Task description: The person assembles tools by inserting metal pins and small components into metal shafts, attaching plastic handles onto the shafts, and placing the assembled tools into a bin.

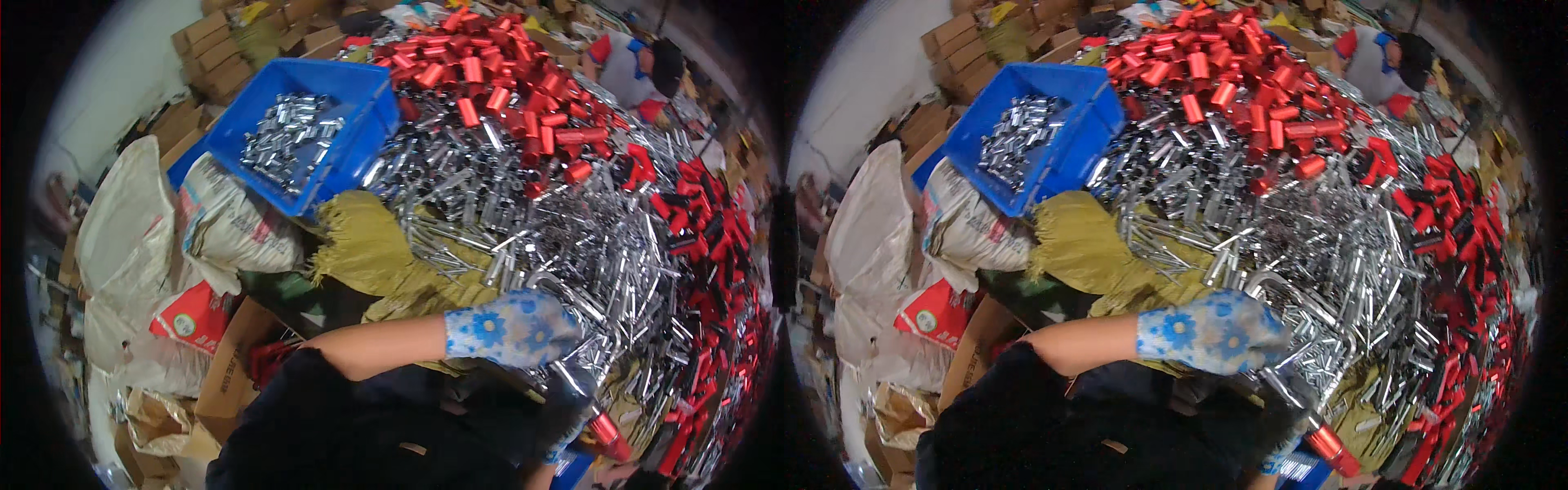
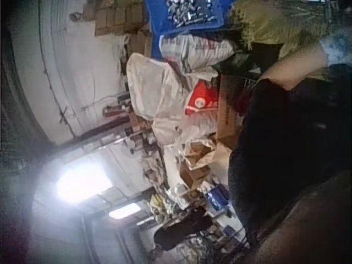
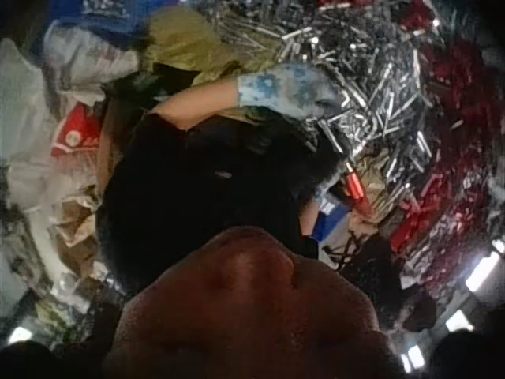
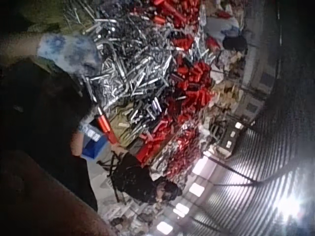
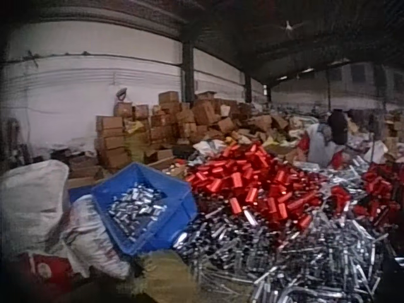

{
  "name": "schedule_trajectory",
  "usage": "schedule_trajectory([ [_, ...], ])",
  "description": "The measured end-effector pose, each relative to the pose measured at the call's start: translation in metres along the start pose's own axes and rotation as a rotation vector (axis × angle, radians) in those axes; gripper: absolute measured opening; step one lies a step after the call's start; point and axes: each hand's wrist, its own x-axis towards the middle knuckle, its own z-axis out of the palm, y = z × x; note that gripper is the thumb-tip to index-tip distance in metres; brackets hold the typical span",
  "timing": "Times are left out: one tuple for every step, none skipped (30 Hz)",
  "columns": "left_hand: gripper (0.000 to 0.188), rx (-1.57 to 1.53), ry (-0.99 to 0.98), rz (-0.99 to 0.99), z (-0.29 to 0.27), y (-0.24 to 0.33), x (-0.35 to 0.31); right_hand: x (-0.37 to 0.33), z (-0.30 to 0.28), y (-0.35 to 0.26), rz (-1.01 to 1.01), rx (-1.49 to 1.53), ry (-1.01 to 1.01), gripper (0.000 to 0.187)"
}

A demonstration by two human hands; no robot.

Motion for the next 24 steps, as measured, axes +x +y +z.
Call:
schedule_trajectory([
  [0.021, -0.001, 0.210, 0.124, 0.021, -0.008, 0.002, 0.007, 0.024, -0.032, -0.058, 0.174, 0.071, 0.039],
  [0.021, -0.010, 0.202, 0.122, 0.036, -0.025, 0.012, 0.018, 0.049, -0.064, -0.047, 0.170, 0.075, 0.039],
  [0.023, -0.079, 0.309, 0.027, 0.055, -0.039, 0.018, 0.026, 0.073, -0.098, 0.083, 0.354, 0.121, 0.045],
  [0.025, -0.149, 0.410, -0.069, 0.075, -0.055, 0.019, 0.037, 0.089, -0.114, 0.210, 0.535, 0.178, 0.052],
  [0.024, -0.348, 0.490, -0.077, 0.091, -0.085, 0.018, 0.045, 0.077, -0.074, 0.312, 0.653, 0.072, 0.051],
  [0.023, -0.544, 0.562, -0.094, 0.082, -0.096, 0.027, 0.062, 0.087, -0.063, 0.426, 0.638, 0.219, 0.052],
  [0.023, -0.264, 0.574, -0.269, 0.086, -0.093, 0.028, 0.066, 0.085, -0.032, 0.163, 0.654, 0.109, 0.053],
  [0.024, 0.031, 0.577, -0.405, 0.060, -0.080, 0.033, 0.074, 0.080, -0.022, 0.247, 0.681, 0.172, 0.051],
  [0.023, -0.059, 0.525, -0.414, 0.051, -0.077, 0.031, 0.076, 0.069, -0.010, 0.213, 0.668, 0.189, 0.052],
  [0.022, -0.138, 0.478, -0.427, 0.044, -0.076, 0.031, 0.078, 0.058, -0.003, 0.176, 0.660, 0.196, 0.052],
  [0.022, -0.152, 0.461, -0.412, 0.040, -0.074, 0.029, 0.077, 0.050, -0.009, 0.142, 0.641, 0.203, 0.052],
  [0.024, -0.119, 0.369, -0.338, 0.038, -0.071, 0.024, 0.073, 0.043, -0.019, 0.116, 0.627, 0.201, 0.053],
  [0.027, -0.087, 0.279, -0.262, 0.040, -0.068, 0.023, 0.070, 0.038, -0.023, 0.115, 0.560, 0.264, 0.056],
  [0.027, -0.097, 0.266, -0.255, 0.049, -0.064, 0.024, 0.066, 0.030, -0.026, 0.139, 0.547, 0.308, 0.059],
  [0.028, 0.090, 0.277, -0.202, 0.059, -0.057, 0.022, 0.063, 0.024, -0.027, 0.162, 0.558, 0.293, 0.059],
  [0.030, 0.276, 0.288, -0.144, 0.067, -0.051, 0.025, 0.060, 0.018, -0.028, 0.183, 0.569, 0.278, 0.059],
  [0.031, 0.350, 0.114, -0.185, 0.071, -0.046, 0.034, 0.057, 0.014, -0.026, 0.187, 0.564, 0.289, 0.059],
  [0.031, 0.343, 0.107, -0.176, 0.074, -0.045, 0.038, 0.052, 0.008, -0.023, 0.196, 0.596, 0.254, 0.059],
  [0.032, 0.380, 0.057, -0.182, 0.078, -0.046, 0.041, 0.048, 0.003, -0.020, 0.204, 0.628, 0.217, 0.058],
  [0.033, 0.418, 0.008, -0.190, 0.082, -0.047, 0.045, 0.045, -0.001, -0.017, 0.206, 0.624, 0.227, 0.058],
  [0.036, 0.461, 0.120, -0.111, 0.086, -0.048, 0.043, 0.041, -0.007, -0.017, 0.240, 0.638, 0.222, 0.058],
  [0.036, 0.461, 0.118, -0.098, 0.088, -0.048, 0.042, 0.038, -0.012, -0.015, 0.273, 0.654, 0.214, 0.058],
  [0.034, 0.449, 0.153, -0.092, 0.087, -0.048, 0.041, 0.035, -0.016, -0.010, 0.251, 0.658, 0.208, 0.058],
  [0.033, 0.436, 0.189, -0.093, 0.086, -0.050, 0.040, 0.033, -0.018, -0.003, 0.250, 0.660, 0.210, 0.058],
])
